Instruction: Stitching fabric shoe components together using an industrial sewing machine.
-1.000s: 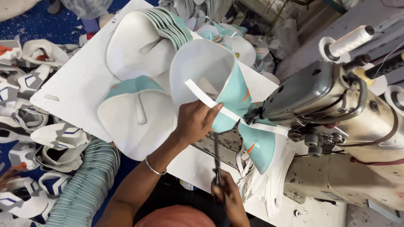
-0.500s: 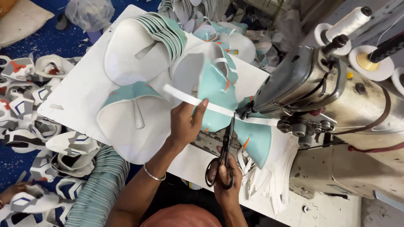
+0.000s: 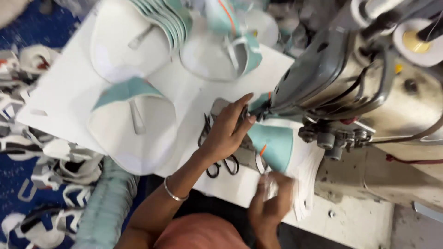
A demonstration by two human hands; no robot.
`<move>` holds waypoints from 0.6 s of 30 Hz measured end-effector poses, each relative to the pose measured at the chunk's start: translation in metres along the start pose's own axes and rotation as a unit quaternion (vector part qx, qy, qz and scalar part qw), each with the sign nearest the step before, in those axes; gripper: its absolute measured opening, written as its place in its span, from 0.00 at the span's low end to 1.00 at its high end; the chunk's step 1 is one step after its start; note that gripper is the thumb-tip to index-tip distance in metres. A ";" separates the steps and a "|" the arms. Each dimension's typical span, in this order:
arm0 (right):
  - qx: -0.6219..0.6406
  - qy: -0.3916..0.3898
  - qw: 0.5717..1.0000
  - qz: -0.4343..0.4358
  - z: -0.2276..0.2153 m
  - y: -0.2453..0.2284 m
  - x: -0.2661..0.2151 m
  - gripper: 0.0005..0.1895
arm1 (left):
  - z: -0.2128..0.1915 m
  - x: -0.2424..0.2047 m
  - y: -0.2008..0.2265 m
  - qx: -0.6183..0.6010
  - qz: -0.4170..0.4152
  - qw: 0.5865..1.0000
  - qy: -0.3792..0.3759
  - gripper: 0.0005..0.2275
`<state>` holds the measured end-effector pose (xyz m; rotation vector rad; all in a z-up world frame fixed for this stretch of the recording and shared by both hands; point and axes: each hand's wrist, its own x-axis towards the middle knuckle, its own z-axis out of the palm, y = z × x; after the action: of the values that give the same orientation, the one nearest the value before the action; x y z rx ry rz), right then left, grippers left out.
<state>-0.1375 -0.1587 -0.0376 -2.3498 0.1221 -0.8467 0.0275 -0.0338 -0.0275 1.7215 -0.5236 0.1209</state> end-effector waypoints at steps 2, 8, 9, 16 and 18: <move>-0.001 0.014 1.000 0.027 -0.003 -0.019 0.041 0.16 | 0.013 -0.003 -0.018 -0.022 0.022 1.000 0.000 0.20; 0.054 0.011 0.989 0.140 0.022 -0.016 0.064 0.18 | 0.006 0.014 -0.027 -0.191 -0.007 0.980 -0.062 0.19; 0.024 0.014 0.990 0.138 0.025 -0.016 0.063 0.17 | 0.005 0.016 -0.026 -0.211 -0.045 0.973 -0.079 0.19; -0.011 -0.001 0.998 0.068 0.019 -0.012 0.080 0.14 | 0.009 0.021 -0.023 -0.203 -0.063 0.976 -0.050 0.22; -0.029 -0.044 0.995 0.085 0.014 -0.015 0.085 0.16 | 0.008 0.020 -0.024 -0.214 -0.052 0.974 -0.051 0.22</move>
<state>-0.0639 -0.1638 0.0094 -2.3867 0.3093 -0.6641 0.0530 -0.0438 -0.0435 1.3318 -0.4936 -0.1484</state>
